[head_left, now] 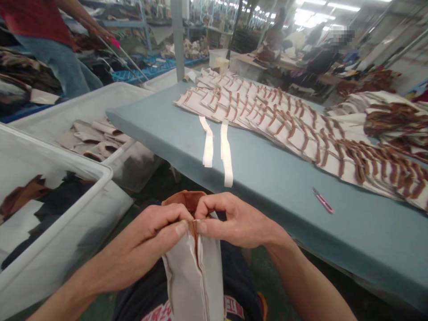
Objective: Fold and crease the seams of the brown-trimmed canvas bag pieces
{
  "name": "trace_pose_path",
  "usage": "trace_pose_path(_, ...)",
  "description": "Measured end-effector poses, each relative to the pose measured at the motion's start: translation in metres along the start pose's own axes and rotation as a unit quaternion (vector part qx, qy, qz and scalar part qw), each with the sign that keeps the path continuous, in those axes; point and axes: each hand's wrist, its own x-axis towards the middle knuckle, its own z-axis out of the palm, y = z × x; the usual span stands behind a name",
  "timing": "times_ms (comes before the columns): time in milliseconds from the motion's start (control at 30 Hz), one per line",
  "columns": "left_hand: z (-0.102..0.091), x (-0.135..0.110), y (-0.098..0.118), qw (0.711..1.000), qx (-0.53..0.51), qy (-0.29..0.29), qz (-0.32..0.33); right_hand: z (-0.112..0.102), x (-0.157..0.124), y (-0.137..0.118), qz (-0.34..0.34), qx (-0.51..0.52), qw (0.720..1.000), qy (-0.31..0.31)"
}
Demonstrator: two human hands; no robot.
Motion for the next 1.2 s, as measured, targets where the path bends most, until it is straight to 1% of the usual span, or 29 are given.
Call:
trace_pose_path(133,-0.004,0.007,-0.001,0.999,-0.005,-0.012,-0.034,0.002,0.002,-0.001,-0.019,-0.022,0.999,0.02)
trace_pose_path(300,-0.015,0.014,0.003,0.997,0.011,-0.062,-0.051,-0.004,0.003,0.003,-0.047,-0.036,0.998,-0.007)
trace_pose_path(367,-0.018,0.012,0.006,0.996,0.038,-0.064,-0.051,-0.006,0.002,0.001,-0.056,-0.066,0.996,-0.016)
trace_pose_path(500,-0.017,0.009,0.014,0.994,0.089,-0.054,-0.026,-0.007,0.001,-0.005,-0.052,-0.129,0.99,-0.016)
trace_pose_path(600,-0.016,0.01,0.018,0.995,0.09,-0.05,-0.02,-0.007,0.001,-0.007,-0.067,-0.113,0.991,-0.029)
trace_pose_path(733,-0.016,0.013,0.021,0.996,0.053,-0.049,-0.044,-0.007,-0.001,-0.003,-0.087,-0.052,0.993,-0.053)
trace_pose_path(833,-0.015,0.013,0.021,0.996,0.054,-0.046,-0.058,-0.007,-0.004,-0.001,-0.094,-0.044,0.994,-0.039)
trace_pose_path(933,-0.015,0.01,0.019,0.995,0.09,-0.041,-0.028,-0.006,-0.006,0.001,-0.103,-0.047,0.993,-0.015)
trace_pose_path(1000,-0.014,0.009,0.019,0.992,0.121,-0.032,0.014,-0.004,-0.007,0.001,-0.1,-0.059,0.993,-0.001)
trace_pose_path(1067,-0.013,0.007,0.018,0.986,0.152,-0.009,0.063,-0.001,-0.007,0.003,-0.084,-0.072,0.994,0.017)
trace_pose_path(1133,-0.011,0.005,0.016,0.977,0.182,0.011,0.113,0.003,-0.007,0.004,-0.067,-0.08,0.994,0.041)
trace_pose_path(1200,-0.006,0.002,0.011,0.965,0.218,0.03,0.143,0.006,-0.006,0.004,-0.053,-0.074,0.994,0.06)
